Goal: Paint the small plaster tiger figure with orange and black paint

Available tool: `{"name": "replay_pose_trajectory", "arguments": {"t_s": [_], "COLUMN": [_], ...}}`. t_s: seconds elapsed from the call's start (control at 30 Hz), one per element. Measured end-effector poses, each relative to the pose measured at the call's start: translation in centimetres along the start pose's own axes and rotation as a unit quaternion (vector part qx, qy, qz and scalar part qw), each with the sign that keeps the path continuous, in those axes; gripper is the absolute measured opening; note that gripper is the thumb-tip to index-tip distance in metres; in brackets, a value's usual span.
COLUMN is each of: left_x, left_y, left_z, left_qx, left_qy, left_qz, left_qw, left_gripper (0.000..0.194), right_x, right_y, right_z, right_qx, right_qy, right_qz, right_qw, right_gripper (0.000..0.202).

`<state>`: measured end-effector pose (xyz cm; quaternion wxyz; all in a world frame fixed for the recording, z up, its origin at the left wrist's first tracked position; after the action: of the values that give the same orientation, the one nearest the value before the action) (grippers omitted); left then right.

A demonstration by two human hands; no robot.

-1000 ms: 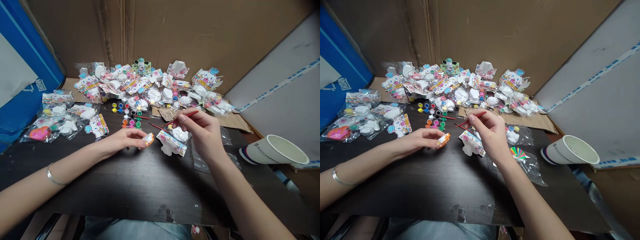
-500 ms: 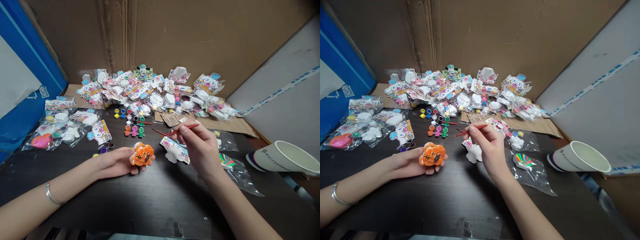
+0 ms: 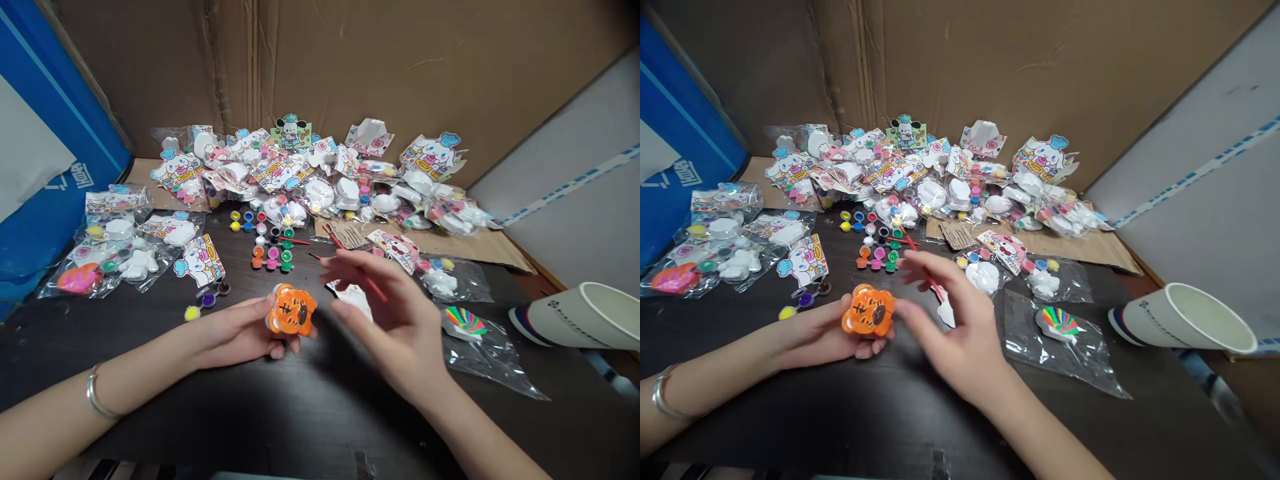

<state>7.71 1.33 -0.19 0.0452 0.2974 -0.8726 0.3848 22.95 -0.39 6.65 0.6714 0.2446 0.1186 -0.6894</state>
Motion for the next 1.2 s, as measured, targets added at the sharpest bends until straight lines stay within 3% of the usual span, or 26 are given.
{"name": "replay_pose_trajectory", "arguments": {"t_s": [0.13,0.27,0.5,0.57,0.63,0.7,0.8,0.9,1.0,1.07,1.2], "left_x": [-0.2,-0.2,-0.2,0.0,0.3,1.0,1.8,2.0,1.9,2.1,2.8], "left_y": [0.4,0.4,0.8,0.9,1.3,1.6,1.6,1.4,1.0,0.7,-0.5], "left_z": [-0.1,0.0,-0.4,-0.8,-1.8,-3.4,-5.0,-4.9,-3.8,-3.2,-2.9], "left_qx": [0.002,0.012,-0.048,-0.085,-0.138,-0.206,-0.268,-0.311,-0.374,-0.448,-0.603], "left_qy": [-0.039,-0.04,-0.066,-0.066,-0.081,-0.14,-0.199,-0.224,-0.244,-0.27,-0.347], "left_qz": [-0.051,-0.062,-0.068,-0.082,-0.133,-0.207,-0.274,-0.286,-0.269,-0.27,-0.27], "left_qw": [0.998,0.997,0.994,0.991,0.978,0.946,0.902,0.878,0.853,0.809,0.666], "left_gripper": [0.044,0.047,0.049,0.057,0.061,0.06,0.048,0.041,0.052,0.064,0.077], "right_x": [0.8,0.9,0.3,-0.5,-1.4,-2.0,-2.3,-1.6,-0.6,-0.1,0.6], "right_y": [-2.0,-2.9,-3.6,-2.8,-1.3,0.1,0.8,-0.4,-2.2,-3.1,-4.0], "right_z": [0.5,-0.1,-1.7,-1.7,-1.8,-1.9,-2.7,-3.6,-3.9,-3.9,-3.8], "right_qx": [0.06,0.096,-0.014,-0.058,-0.077,-0.084,-0.128,-0.197,-0.254,-0.286,-0.341], "right_qy": [0.067,0.079,0.036,0.025,0.014,0.001,-0.051,-0.126,-0.19,-0.224,-0.289], "right_qz": [0.114,0.14,0.116,0.067,0.001,-0.047,-0.057,-0.029,-0.006,0.004,0.022], "right_qw": [0.989,0.982,0.993,0.996,0.997,0.995,0.989,0.972,0.949,0.932,0.894], "right_gripper": [0.068,0.078,0.069,0.063,0.06,0.058,0.058,0.06,0.062,0.064,0.065]}}
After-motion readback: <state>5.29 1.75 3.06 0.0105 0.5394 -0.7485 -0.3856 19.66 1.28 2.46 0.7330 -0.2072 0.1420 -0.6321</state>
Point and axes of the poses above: each hand's wrist, its own x-axis away from the middle knuckle, its own y-axis out of the back of the hand, z = x × y, the point moved 5 cm from there along -x, towards the middle knuckle, and after that the axes turned 3 degrees about -x, right-handed, at the moved point
